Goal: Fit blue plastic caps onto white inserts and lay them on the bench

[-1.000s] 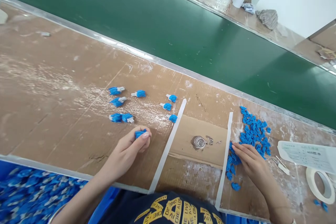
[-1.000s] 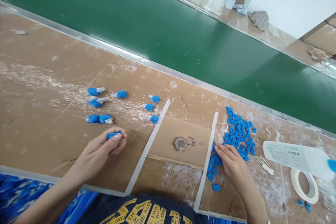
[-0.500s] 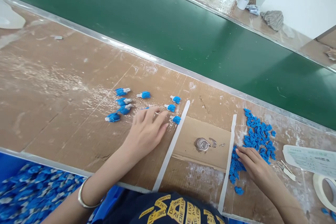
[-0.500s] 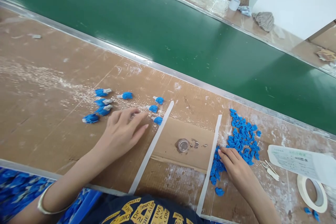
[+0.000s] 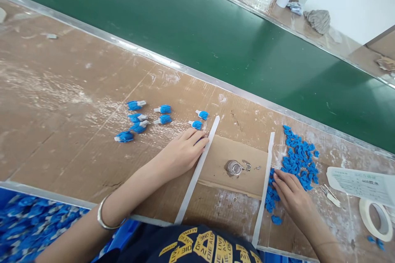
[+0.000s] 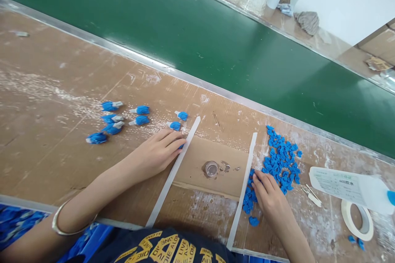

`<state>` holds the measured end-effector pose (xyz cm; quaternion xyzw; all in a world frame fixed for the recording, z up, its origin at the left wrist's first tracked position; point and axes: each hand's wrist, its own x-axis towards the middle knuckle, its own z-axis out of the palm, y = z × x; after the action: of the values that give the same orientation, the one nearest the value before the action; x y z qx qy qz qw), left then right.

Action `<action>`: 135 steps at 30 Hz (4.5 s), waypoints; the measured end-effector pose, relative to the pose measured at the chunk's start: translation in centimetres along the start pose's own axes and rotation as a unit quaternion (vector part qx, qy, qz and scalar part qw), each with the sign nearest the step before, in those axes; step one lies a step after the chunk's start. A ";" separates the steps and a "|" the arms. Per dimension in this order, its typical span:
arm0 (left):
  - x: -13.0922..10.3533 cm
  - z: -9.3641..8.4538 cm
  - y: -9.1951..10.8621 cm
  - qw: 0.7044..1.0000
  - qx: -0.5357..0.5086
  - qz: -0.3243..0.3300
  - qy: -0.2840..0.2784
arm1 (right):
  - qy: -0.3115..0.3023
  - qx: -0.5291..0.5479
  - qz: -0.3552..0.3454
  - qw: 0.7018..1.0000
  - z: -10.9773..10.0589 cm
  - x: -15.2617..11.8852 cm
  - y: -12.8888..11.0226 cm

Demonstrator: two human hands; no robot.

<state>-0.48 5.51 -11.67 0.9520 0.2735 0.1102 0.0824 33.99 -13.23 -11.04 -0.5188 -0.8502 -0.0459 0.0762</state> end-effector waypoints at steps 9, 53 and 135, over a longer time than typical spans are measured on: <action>-2.0 -0.1 0.6 1.000 -0.003 -0.007 -0.008 | 0.063 0.048 0.058 0.995 -1.8 1.4 -0.7; -1.7 -0.2 9.4 0.371 -0.899 -0.231 0.021 | 0.199 0.423 0.127 0.875 -1.0 9.9 -12.2; -0.5 -0.4 10.8 0.393 -0.890 -0.218 0.078 | 0.282 0.640 0.300 0.649 -0.2 9.1 -12.6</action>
<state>4.47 -3.78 -9.01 0.2321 0.2231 0.3431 0.8824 18.71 -11.01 -9.22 -0.5301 -0.4042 0.3905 0.6350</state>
